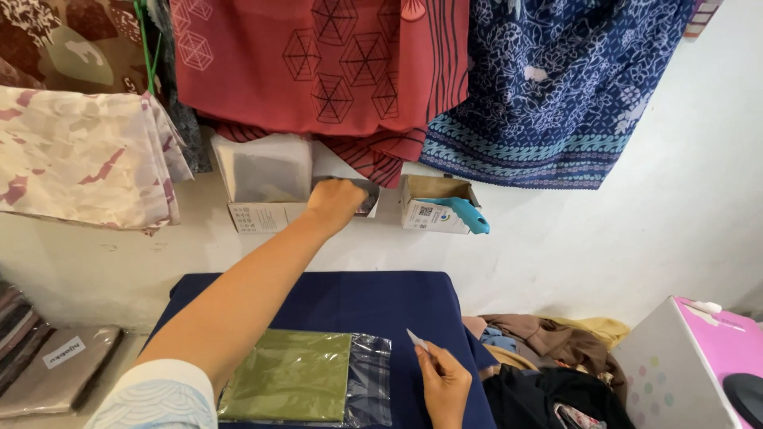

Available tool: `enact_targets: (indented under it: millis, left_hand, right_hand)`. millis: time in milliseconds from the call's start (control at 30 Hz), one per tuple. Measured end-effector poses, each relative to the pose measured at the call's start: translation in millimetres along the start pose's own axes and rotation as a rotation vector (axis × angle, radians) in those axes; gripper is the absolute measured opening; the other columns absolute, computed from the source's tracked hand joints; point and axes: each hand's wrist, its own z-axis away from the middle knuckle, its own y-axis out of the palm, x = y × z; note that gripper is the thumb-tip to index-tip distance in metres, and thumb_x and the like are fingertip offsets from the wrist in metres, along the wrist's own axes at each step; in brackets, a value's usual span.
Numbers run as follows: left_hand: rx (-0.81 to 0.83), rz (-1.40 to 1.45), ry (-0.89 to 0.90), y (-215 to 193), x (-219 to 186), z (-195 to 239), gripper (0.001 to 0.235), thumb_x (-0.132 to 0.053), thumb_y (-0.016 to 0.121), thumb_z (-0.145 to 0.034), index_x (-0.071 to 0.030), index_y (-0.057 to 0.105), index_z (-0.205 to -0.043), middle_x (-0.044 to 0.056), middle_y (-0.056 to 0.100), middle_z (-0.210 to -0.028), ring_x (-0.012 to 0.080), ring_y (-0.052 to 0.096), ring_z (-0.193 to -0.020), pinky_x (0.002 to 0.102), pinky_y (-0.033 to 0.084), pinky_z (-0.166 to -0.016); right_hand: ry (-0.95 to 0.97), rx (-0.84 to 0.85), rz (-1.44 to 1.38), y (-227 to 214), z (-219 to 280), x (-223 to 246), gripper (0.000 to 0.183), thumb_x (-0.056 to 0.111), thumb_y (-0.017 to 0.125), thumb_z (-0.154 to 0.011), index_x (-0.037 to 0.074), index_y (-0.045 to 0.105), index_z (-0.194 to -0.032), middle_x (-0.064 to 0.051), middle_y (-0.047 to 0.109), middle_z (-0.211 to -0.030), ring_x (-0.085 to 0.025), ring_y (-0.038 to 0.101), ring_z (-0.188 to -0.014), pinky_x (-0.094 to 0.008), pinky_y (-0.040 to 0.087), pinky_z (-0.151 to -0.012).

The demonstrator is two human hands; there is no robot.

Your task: The person folds a green piece of fabric on a blue surface, using a lint roller to clean it between folds. They then place the folded fabric into a clear plastic bag, seal it, and attach a label to the package.

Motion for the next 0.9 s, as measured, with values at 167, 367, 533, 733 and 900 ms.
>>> enact_targets:
  millis: [167, 367, 533, 733, 900]
  left_hand:
    - [-0.211, -0.133, 0.093, 2, -3, 6, 0.009, -0.014, 0.066, -0.084, -0.014, 0.071, -0.077, 0.01, 0.074, -0.081, 0.0305, 0.068, -0.076, 0.04, 0.051, -0.077]
    - [-0.535, 0.088, 0.079, -32, -36, 96, 0.012, -0.018, 0.065, -0.087, -0.014, 0.072, -0.095, 0.003, 0.072, -0.096, 0.0241, 0.064, -0.093, 0.036, 0.045, -0.088]
    - [-0.308, 0.516, -0.098, -22, -77, 212, 0.026, -0.029, 0.068, -0.09, -0.015, 0.074, -0.111, -0.001, 0.074, -0.113, 0.02, 0.065, -0.105, 0.037, 0.044, -0.094]
    - [0.124, 0.689, -0.406, 16, -111, 295, 0.031, -0.044, 0.062, -0.093, -0.026, 0.077, -0.113, -0.007, 0.075, -0.12, 0.0145, 0.062, -0.117, 0.043, 0.041, -0.106]
    - [-0.261, 0.628, -0.275, 4, -141, 299, 0.018, -0.027, 0.075, -0.086, -0.013, 0.076, -0.098, -0.002, 0.071, -0.106, 0.0184, 0.065, -0.104, 0.037, 0.047, -0.095]
  right_hand:
    - [0.21, 0.013, -0.159, 2, 0, 10, 0.017, 0.001, 0.078, -0.083, -0.009, 0.083, -0.096, -0.012, 0.071, -0.061, -0.015, 0.055, -0.041, -0.026, 0.045, -0.039]
    - [0.284, 0.078, -0.289, -10, -6, -2, 0.03, 0.001, 0.057, -0.094, -0.01, 0.078, -0.111, -0.021, 0.073, -0.075, -0.021, 0.065, -0.052, -0.028, 0.054, -0.05]
    - [0.354, 0.029, -0.288, -8, -6, 13, 0.035, 0.018, 0.067, -0.094, -0.01, 0.078, -0.111, -0.019, 0.074, -0.077, -0.022, 0.07, -0.061, -0.027, 0.055, -0.057]
    - [0.424, 0.06, 0.045, 0, -1, 18, 0.023, 0.004, 0.07, -0.091, -0.001, 0.079, -0.112, -0.011, 0.074, -0.08, -0.015, 0.065, -0.055, -0.025, 0.061, -0.053]
    - [0.438, 0.164, 0.116, 5, 7, 19, 0.021, -0.001, 0.069, -0.089, -0.004, 0.078, -0.108, -0.014, 0.075, -0.084, -0.018, 0.071, -0.057, -0.026, 0.063, -0.055]
